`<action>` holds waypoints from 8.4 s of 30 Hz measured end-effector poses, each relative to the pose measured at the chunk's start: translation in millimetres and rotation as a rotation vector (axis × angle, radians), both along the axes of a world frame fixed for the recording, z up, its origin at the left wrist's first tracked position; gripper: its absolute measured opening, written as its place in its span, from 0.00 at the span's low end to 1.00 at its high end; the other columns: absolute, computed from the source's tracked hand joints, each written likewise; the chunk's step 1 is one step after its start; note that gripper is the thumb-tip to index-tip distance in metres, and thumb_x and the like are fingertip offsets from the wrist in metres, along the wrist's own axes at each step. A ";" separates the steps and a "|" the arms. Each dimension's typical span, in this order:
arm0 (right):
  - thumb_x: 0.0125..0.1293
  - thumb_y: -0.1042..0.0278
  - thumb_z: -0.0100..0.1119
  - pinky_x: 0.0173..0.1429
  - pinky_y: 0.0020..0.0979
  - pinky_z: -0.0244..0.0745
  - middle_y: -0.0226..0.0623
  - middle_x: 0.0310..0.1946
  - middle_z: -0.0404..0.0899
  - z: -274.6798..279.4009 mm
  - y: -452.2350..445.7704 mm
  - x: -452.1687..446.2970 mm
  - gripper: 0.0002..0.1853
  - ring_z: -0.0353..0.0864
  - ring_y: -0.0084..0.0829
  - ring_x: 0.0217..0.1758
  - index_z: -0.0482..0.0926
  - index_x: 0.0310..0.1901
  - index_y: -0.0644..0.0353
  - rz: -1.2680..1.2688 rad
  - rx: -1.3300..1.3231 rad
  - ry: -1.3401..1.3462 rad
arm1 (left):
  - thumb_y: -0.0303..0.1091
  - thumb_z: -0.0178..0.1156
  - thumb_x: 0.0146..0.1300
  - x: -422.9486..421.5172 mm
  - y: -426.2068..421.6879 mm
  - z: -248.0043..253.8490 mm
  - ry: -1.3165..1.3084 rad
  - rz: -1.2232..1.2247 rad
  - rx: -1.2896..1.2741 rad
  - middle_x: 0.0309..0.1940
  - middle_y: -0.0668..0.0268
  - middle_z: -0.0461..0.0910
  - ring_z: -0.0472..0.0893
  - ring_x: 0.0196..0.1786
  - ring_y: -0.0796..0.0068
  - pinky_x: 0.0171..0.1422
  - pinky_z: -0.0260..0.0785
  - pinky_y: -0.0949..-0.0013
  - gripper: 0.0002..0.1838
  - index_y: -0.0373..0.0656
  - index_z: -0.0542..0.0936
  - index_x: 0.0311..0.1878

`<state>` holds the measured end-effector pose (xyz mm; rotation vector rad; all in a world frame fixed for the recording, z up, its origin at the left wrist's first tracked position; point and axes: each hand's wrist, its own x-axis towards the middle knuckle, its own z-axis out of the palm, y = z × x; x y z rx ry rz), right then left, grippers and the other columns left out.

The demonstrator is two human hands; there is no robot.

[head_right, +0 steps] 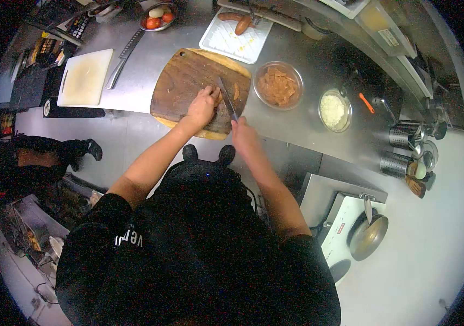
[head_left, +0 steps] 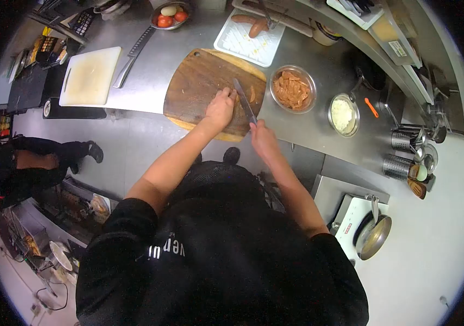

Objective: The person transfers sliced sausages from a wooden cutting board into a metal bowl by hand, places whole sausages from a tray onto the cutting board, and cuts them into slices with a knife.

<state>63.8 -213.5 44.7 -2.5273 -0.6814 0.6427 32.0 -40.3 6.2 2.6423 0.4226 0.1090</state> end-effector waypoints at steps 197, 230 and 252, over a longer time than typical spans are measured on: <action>0.71 0.57 0.42 0.39 0.55 0.72 0.63 0.26 0.77 -1.6 36.0 -20.5 0.18 0.78 0.62 0.33 0.66 0.40 0.68 -0.025 0.018 0.064 | 0.27 0.50 0.59 -21.8 33.0 -7.2 -0.198 -0.059 -0.070 0.49 0.57 0.77 0.75 0.53 0.55 0.56 0.70 0.59 0.16 0.41 0.78 0.51; 0.71 0.56 0.42 0.37 0.54 0.72 0.62 0.24 0.77 15.6 33.5 -31.1 0.18 0.78 0.61 0.31 0.67 0.38 0.68 -0.018 0.031 -0.006 | 0.24 0.58 0.56 -34.8 34.5 1.9 -0.401 -0.013 -0.196 0.38 0.48 0.77 0.78 0.42 0.48 0.47 0.71 0.58 0.14 0.31 0.79 0.46; 0.72 0.56 0.41 0.40 0.56 0.71 0.64 0.27 0.77 7.4 43.3 -20.1 0.18 0.77 0.63 0.34 0.67 0.41 0.69 -0.036 0.080 -0.004 | 0.21 0.58 0.55 -38.4 34.7 -4.8 -0.495 0.047 -0.213 0.40 0.51 0.79 0.79 0.42 0.51 0.48 0.72 0.60 0.13 0.32 0.80 0.45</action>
